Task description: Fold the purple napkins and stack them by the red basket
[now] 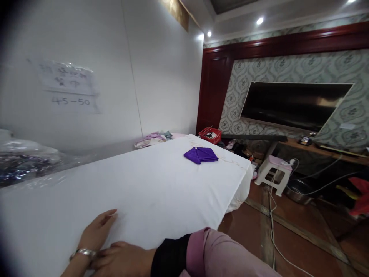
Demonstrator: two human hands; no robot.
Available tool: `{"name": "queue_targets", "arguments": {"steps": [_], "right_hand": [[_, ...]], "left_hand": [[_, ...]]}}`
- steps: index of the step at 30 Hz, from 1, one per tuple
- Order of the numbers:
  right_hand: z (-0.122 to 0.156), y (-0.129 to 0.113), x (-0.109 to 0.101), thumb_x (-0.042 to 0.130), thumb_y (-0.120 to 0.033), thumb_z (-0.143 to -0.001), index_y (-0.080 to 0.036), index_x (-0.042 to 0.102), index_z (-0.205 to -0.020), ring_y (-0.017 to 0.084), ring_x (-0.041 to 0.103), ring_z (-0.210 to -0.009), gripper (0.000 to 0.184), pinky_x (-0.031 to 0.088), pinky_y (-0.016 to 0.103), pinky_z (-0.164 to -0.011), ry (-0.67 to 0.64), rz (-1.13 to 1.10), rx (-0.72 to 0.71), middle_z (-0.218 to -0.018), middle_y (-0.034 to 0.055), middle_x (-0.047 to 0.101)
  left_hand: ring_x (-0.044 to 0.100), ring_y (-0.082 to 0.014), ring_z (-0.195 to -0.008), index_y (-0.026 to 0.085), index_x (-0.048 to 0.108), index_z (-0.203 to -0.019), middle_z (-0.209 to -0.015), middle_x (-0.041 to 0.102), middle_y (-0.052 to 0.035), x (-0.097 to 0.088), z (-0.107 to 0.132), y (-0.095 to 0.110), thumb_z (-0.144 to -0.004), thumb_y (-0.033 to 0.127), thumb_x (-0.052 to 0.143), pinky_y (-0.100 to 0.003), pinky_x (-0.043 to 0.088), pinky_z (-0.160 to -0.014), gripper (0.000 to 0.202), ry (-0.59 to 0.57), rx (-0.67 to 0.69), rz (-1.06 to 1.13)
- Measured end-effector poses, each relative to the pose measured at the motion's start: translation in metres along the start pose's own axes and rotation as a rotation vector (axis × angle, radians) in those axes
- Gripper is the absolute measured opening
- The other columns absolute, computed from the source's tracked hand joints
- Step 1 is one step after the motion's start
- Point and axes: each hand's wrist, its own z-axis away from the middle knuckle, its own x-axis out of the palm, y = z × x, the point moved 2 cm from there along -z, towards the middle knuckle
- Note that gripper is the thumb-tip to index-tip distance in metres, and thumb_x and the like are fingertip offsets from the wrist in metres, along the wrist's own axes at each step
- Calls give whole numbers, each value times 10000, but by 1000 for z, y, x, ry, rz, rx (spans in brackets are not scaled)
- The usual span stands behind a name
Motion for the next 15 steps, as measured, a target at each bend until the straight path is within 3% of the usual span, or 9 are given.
{"name": "queue_targets", "arguments": {"steps": [3,7,8,11,15], "right_hand": [[4,6,10,370,-392,-934,-315,627,-1043,76,458,-1225,289,335,215,-1009,-40,-157,-42,-1260,-100,578],[36,32,12,561,-281,-865,-205,652,-977,70,518,-1167,163,344,139,-977,-146,-704,-58,-1184,-22,639],[50,44,8,556,-271,-869,-176,650,-1003,75,547,-1131,189,369,131,-947,-138,-855,30,-1154,5,656],[100,93,-6,568,-317,-848,-178,666,-1049,132,637,-971,264,466,211,-852,-34,-1119,545,-1060,22,694],[164,161,-22,658,-296,-748,-163,714,-865,166,655,-799,186,506,284,-770,220,-1138,1129,-842,35,719]], "left_hand": [[663,-266,-903,218,650,-891,-866,722,-52,-9,4,-6,-629,491,506,-395,515,-869,405,5,-54,75],[661,-267,-907,245,653,-814,-864,727,-32,-12,8,-7,-617,500,511,-392,515,-873,352,16,-71,68],[659,-268,-911,250,656,-807,-881,727,-29,-11,8,-7,-613,504,515,-395,516,-869,349,17,-64,54],[654,-264,-918,254,667,-822,-911,724,-21,-9,6,-9,-623,520,515,-393,519,-858,365,9,-55,10],[650,-236,-908,245,676,-851,-941,713,-5,-5,7,-14,-657,537,504,-357,510,-872,390,5,16,-35]]}}
